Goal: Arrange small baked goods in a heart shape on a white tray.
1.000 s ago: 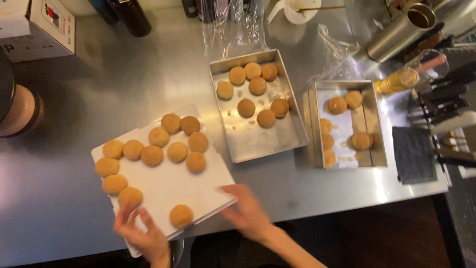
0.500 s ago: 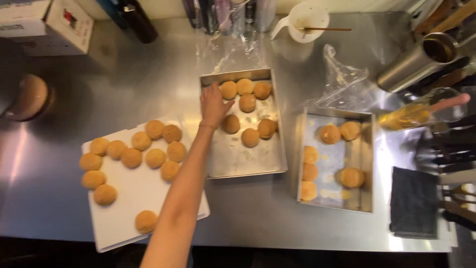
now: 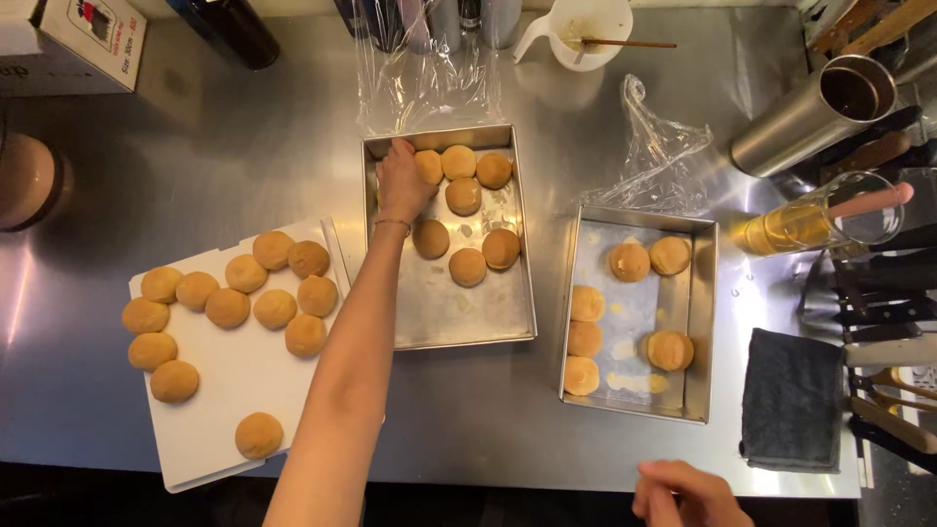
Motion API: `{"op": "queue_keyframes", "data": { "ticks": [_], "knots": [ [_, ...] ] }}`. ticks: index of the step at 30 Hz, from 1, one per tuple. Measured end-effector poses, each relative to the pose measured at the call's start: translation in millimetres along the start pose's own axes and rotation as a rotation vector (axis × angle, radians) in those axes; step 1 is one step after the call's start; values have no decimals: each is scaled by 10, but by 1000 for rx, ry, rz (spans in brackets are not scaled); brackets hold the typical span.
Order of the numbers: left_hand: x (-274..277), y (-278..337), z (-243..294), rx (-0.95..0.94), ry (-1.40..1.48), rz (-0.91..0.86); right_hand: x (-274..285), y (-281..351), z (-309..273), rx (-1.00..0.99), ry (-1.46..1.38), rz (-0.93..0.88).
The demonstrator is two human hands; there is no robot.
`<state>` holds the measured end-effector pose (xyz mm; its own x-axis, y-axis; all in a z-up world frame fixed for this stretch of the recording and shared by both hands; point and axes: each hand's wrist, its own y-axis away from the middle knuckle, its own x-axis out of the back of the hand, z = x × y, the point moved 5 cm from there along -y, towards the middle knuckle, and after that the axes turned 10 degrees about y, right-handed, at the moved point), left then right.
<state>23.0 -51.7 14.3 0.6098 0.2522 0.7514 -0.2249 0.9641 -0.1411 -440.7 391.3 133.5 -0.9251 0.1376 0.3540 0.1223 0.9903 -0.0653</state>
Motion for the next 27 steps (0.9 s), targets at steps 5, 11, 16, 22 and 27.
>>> {"op": "queue_keyframes", "data": {
  "ticks": [5,11,16,22,27],
  "knots": [
    [143,104,133,-120,22,47,-370,-461,-348,-165,49,-3],
    [482,263,512,-207,10,88,-788,-671,-723,-230,81,24],
    [1218,717,696,-110,463,228,-1243,-734,-820,-263,-7,47],
    [2539,2382,180,286,1112,46,-2707,-553,-1247,-246,-93,-277],
    [3285,3456,-763,624,797,308,-4367,-324,-2066,37,-160,-682]
  ]
}}
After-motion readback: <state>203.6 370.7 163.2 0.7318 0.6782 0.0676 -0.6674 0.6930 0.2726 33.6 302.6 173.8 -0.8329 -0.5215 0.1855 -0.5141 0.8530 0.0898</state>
